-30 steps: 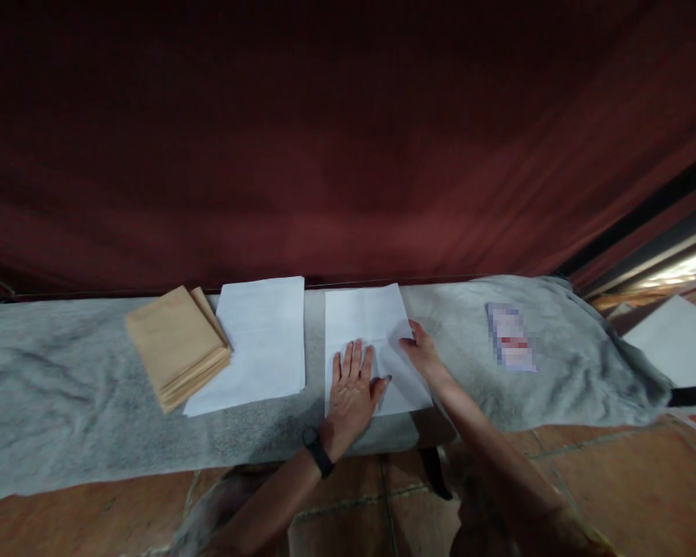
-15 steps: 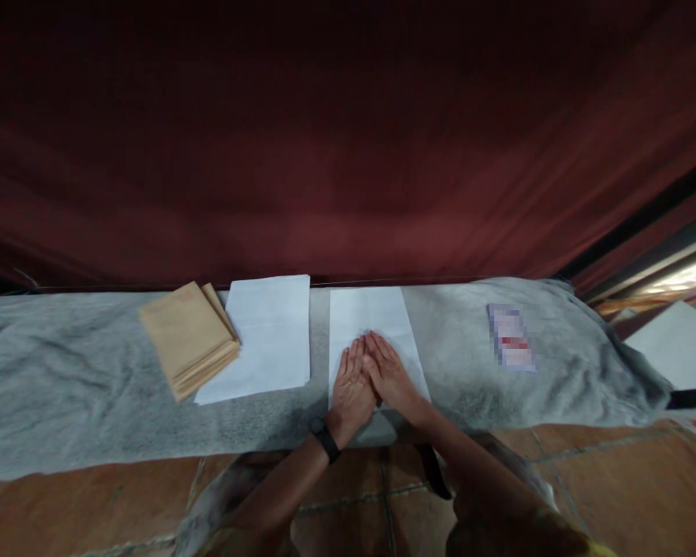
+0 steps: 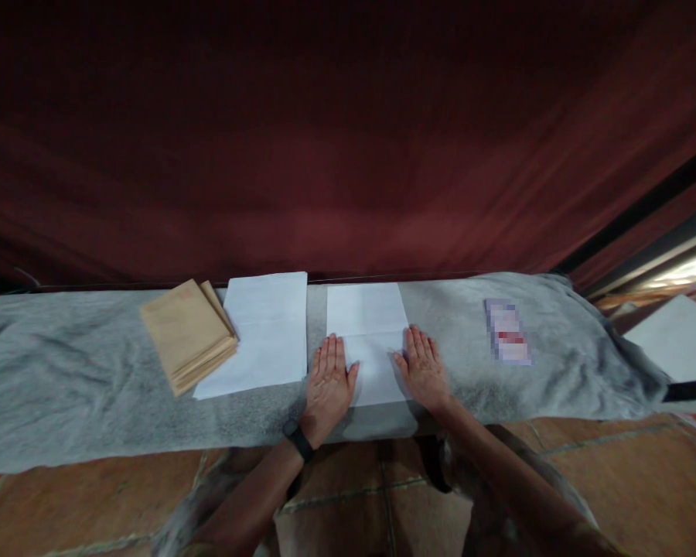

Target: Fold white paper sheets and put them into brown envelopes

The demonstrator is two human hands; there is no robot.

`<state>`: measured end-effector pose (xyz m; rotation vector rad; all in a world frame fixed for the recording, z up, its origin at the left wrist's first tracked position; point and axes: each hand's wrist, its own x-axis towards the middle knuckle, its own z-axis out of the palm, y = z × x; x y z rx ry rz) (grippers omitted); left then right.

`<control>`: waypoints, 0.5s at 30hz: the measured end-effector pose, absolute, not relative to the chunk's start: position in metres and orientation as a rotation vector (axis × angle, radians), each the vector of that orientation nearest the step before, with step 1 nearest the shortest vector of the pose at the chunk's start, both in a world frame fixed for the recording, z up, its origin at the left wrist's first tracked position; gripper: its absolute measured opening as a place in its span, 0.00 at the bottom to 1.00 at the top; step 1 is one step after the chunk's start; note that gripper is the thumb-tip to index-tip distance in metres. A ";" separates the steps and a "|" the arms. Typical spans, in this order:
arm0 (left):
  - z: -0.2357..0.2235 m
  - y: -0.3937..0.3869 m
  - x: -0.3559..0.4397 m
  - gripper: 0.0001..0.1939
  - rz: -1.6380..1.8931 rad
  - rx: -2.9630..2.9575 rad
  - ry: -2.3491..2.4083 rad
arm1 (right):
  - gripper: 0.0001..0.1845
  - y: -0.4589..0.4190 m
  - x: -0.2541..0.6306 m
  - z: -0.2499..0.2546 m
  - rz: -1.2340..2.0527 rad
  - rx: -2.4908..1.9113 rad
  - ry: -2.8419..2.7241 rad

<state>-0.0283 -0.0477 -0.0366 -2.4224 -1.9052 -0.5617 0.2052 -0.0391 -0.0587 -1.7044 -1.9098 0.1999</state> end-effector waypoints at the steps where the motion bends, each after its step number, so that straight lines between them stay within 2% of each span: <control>1: -0.034 -0.049 -0.027 0.33 -0.562 -2.413 -1.905 | 0.36 -0.040 0.205 -0.056 0.180 -1.713 -1.910; 9: -0.035 -0.061 0.004 0.34 -0.489 -2.592 -1.655 | 0.32 -0.056 0.159 -0.037 0.153 -1.450 -2.327; 15: -0.046 -0.061 -0.007 0.31 -0.463 -2.539 -1.698 | 0.33 -0.061 0.159 -0.049 -0.012 -1.568 -2.289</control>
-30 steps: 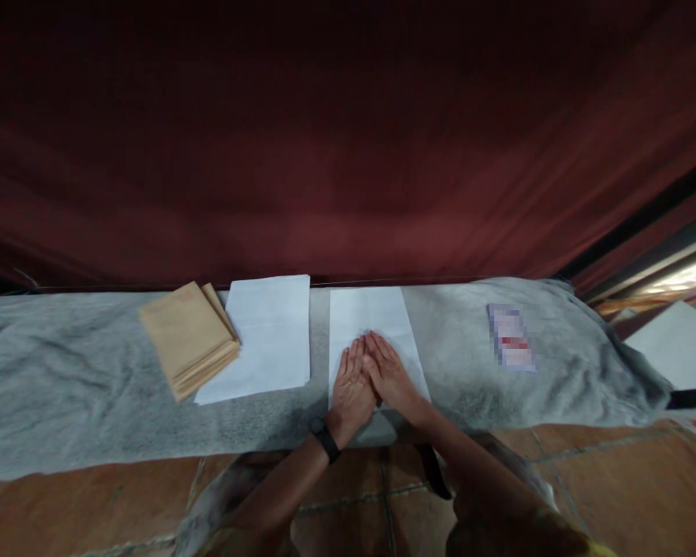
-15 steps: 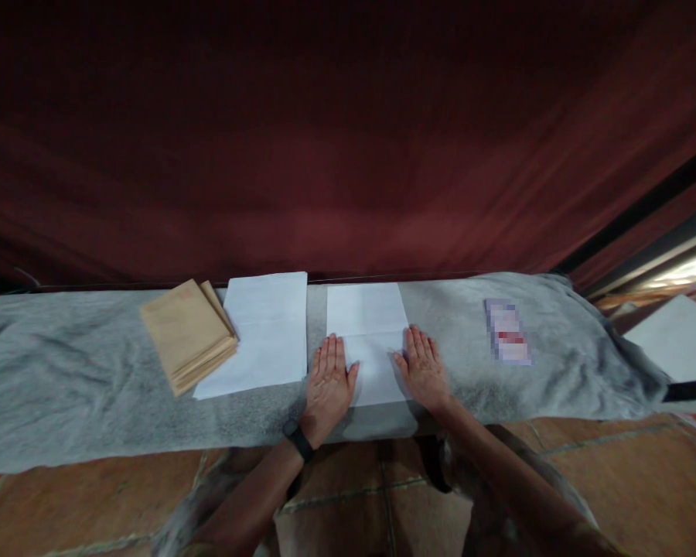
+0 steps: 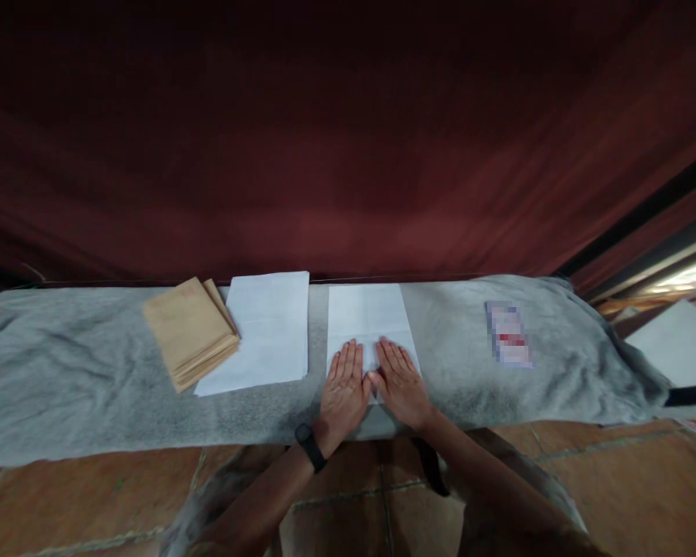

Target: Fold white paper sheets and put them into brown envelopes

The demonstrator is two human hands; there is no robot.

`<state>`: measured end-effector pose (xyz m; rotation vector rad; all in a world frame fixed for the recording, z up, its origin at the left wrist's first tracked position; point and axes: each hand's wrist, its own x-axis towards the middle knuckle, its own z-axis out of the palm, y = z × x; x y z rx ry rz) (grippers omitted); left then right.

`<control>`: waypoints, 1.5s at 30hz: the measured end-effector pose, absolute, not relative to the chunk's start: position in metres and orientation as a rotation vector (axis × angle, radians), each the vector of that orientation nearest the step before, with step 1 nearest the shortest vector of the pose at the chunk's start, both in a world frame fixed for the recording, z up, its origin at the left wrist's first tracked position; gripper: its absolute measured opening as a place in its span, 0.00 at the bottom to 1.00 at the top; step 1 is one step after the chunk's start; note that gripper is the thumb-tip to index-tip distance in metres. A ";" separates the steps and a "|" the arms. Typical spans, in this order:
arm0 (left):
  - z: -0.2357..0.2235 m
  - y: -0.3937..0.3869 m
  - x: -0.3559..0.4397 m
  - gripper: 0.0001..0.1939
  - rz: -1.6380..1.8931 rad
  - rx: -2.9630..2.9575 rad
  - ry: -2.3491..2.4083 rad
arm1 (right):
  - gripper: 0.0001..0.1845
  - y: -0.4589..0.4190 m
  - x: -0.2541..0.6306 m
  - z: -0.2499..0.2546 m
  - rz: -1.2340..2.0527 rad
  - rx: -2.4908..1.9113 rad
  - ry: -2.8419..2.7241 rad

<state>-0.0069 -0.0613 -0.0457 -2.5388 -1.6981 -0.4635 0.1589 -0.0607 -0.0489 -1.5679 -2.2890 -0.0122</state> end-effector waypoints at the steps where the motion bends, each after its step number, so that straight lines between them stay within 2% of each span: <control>1: -0.045 -0.061 -0.011 0.32 -0.479 -2.517 -1.720 | 0.34 -0.060 0.164 -0.050 -0.040 -1.596 -2.279; 10: -0.044 -0.062 -0.035 0.32 -0.497 -2.437 -1.822 | 0.36 -0.060 0.198 -0.059 -0.116 -1.789 -2.160; 16: -0.035 -0.050 -0.027 0.32 -0.549 -2.403 -1.817 | 0.28 -0.045 0.198 -0.040 -0.041 -1.911 -2.089; 22: -0.035 -0.038 -0.004 0.33 -0.563 -2.511 -1.738 | 0.20 -0.015 0.207 -0.014 0.208 -2.155 -1.948; 35: -0.042 -0.048 -0.004 0.35 -0.424 -2.514 -1.736 | 0.08 -0.010 0.222 -0.017 0.566 -2.206 -1.933; 42: -0.038 -0.055 -0.002 0.35 -0.448 -2.530 -1.744 | 0.07 -0.022 0.230 -0.021 0.405 -2.194 -1.944; 45: -0.036 -0.054 0.004 0.35 -0.504 -2.532 -1.732 | 0.11 -0.025 0.229 -0.018 0.236 -2.151 -1.906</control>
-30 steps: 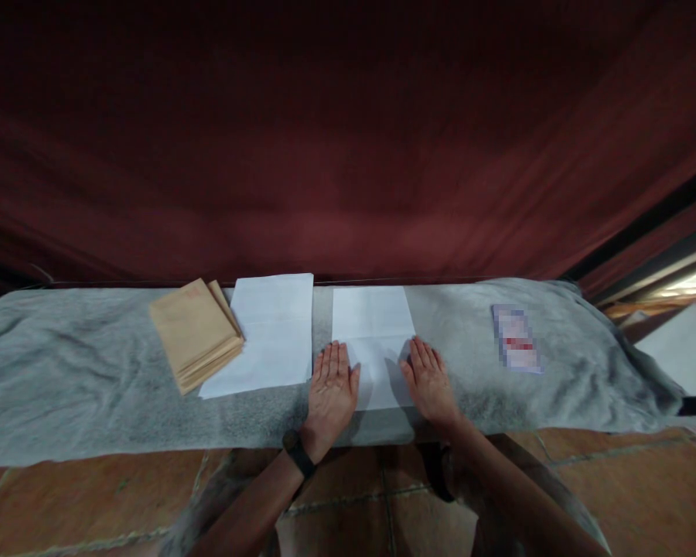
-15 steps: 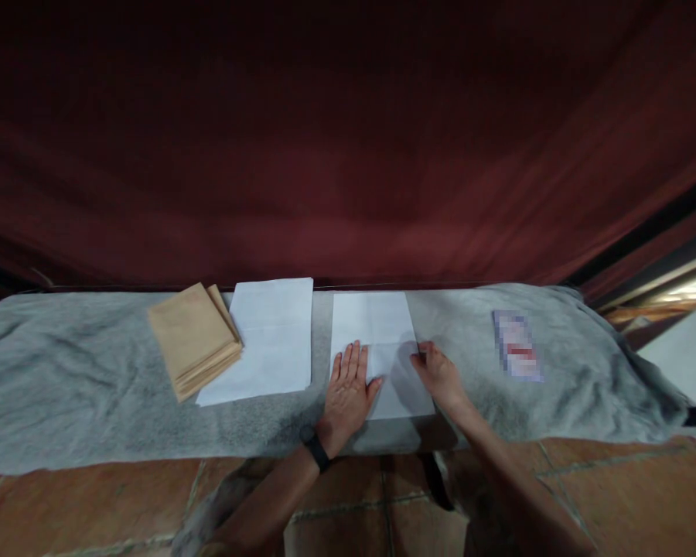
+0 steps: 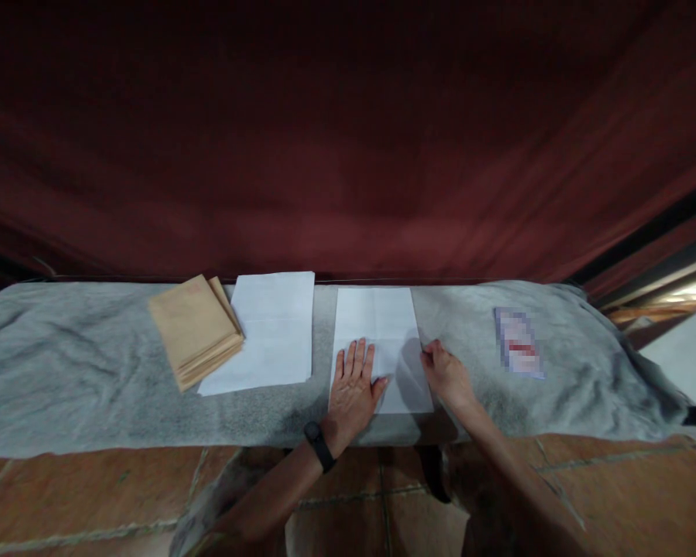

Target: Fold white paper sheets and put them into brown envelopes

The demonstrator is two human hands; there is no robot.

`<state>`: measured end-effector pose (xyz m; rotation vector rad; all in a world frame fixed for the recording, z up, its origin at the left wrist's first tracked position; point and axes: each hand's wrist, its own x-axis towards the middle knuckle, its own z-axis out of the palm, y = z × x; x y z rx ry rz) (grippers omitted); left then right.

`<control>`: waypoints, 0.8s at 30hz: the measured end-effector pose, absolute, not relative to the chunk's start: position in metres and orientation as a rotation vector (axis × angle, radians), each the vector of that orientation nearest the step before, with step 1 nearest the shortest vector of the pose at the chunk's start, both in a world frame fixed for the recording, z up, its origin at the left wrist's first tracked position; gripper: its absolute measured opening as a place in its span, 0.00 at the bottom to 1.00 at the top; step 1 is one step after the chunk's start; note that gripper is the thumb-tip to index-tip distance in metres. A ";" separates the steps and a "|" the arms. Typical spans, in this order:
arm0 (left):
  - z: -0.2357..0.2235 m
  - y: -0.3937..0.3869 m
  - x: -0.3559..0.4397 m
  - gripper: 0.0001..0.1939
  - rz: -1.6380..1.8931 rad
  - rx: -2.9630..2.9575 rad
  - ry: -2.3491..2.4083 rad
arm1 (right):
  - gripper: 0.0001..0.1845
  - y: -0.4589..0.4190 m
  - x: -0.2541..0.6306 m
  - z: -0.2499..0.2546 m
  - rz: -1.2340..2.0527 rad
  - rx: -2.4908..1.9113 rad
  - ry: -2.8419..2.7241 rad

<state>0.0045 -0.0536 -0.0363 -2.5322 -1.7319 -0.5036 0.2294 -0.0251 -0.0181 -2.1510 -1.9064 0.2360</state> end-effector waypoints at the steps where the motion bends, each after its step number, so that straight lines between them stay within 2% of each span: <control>1: -0.036 -0.053 0.007 0.34 -0.519 -2.537 -1.724 | 0.13 -0.025 0.226 -0.017 0.194 -2.120 -1.901; 4: -0.035 -0.050 0.016 0.32 -0.518 -2.587 -1.679 | 0.21 -0.024 0.201 -0.018 0.182 -1.874 -1.990; 6: -0.036 -0.049 0.019 0.32 -0.482 -2.642 -1.633 | 0.26 -0.027 0.177 -0.023 0.277 -1.598 -2.105; 8: -0.039 -0.049 0.019 0.33 -0.434 -2.687 -1.603 | 0.29 -0.034 0.156 -0.030 0.342 -1.503 -2.180; 12: -0.040 -0.050 0.013 0.33 -0.365 -2.731 -1.579 | 0.32 -0.047 0.144 -0.038 0.339 -1.562 -2.255; 24: -0.034 -0.055 -0.002 0.31 -0.419 -2.739 -1.590 | 0.33 -0.054 0.169 -0.052 0.010 -1.664 -2.293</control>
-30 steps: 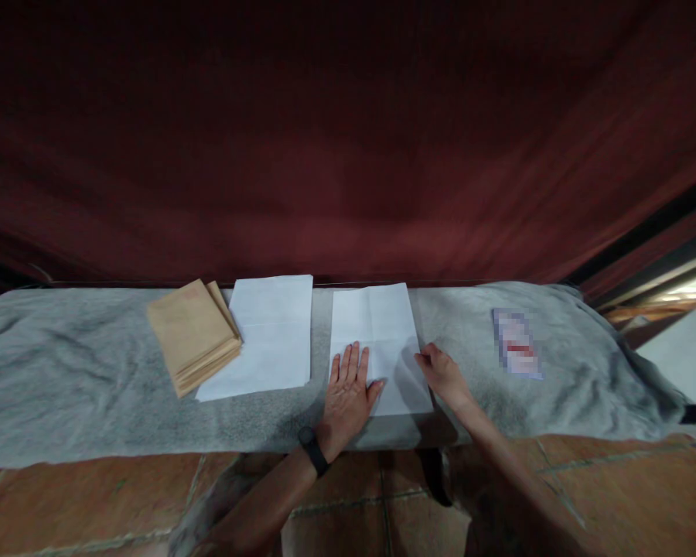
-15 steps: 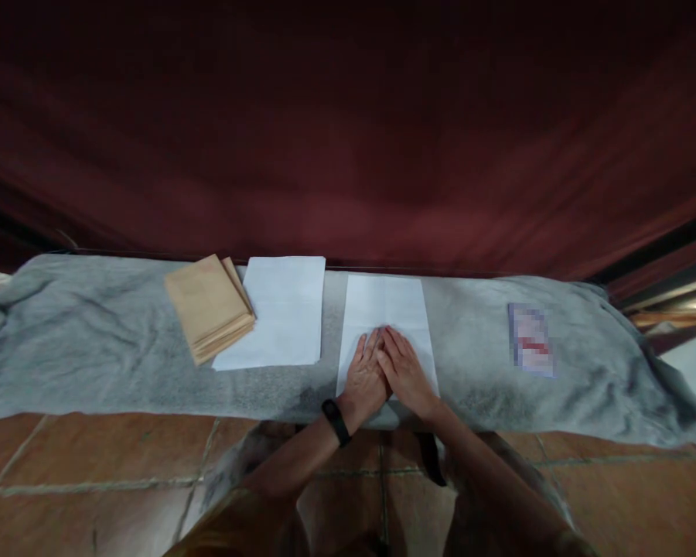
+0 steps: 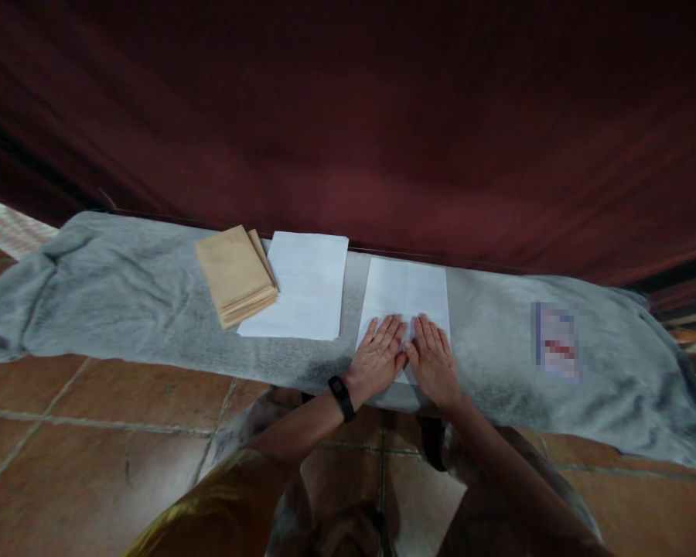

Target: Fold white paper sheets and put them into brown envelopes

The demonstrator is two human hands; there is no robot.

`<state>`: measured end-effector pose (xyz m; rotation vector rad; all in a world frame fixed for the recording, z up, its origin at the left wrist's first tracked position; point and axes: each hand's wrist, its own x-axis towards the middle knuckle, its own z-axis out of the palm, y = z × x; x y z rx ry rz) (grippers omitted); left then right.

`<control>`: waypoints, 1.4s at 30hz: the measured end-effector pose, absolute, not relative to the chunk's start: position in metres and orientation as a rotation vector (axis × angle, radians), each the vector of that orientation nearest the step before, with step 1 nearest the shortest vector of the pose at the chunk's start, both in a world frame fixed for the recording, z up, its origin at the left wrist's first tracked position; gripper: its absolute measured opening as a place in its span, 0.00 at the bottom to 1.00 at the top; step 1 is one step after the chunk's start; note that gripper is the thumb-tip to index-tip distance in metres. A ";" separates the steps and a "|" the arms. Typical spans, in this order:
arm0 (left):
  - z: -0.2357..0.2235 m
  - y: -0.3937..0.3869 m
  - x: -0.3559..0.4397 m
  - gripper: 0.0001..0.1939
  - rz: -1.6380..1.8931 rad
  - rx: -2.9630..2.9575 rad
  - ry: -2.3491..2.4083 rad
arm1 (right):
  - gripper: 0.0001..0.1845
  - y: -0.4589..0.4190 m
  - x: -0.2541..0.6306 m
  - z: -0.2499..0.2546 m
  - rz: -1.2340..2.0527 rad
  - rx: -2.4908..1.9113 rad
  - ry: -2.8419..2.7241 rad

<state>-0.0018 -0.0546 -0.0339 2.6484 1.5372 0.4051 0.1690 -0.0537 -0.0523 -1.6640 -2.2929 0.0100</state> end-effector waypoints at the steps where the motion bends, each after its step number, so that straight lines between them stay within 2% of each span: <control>1: -0.034 -0.055 -0.003 0.31 0.410 2.646 1.537 | 0.33 -0.054 0.171 -0.053 -0.001 -1.674 -2.285; 12: -0.032 -0.058 -0.013 0.34 0.408 2.617 1.592 | 0.37 -0.057 0.199 -0.056 -0.102 -1.761 -2.237; 22: -0.041 -0.060 -0.032 0.35 0.547 2.517 1.893 | 0.35 -0.058 0.207 -0.064 -0.183 -1.855 -2.094; 25: -0.040 -0.050 -0.030 0.34 0.603 2.501 1.922 | 0.34 -0.047 0.203 -0.060 -0.117 -1.831 -2.053; 30: -0.033 -0.016 -0.002 0.32 0.609 2.508 1.854 | 0.32 -0.002 0.176 -0.044 0.183 -1.687 -1.986; 35: -0.031 0.023 0.021 0.30 0.504 2.554 1.726 | 0.36 0.040 0.153 -0.036 0.406 -1.638 -1.840; 42: -0.032 0.064 0.014 0.30 0.358 2.488 1.805 | 0.35 0.068 0.136 -0.034 0.352 -1.646 -1.974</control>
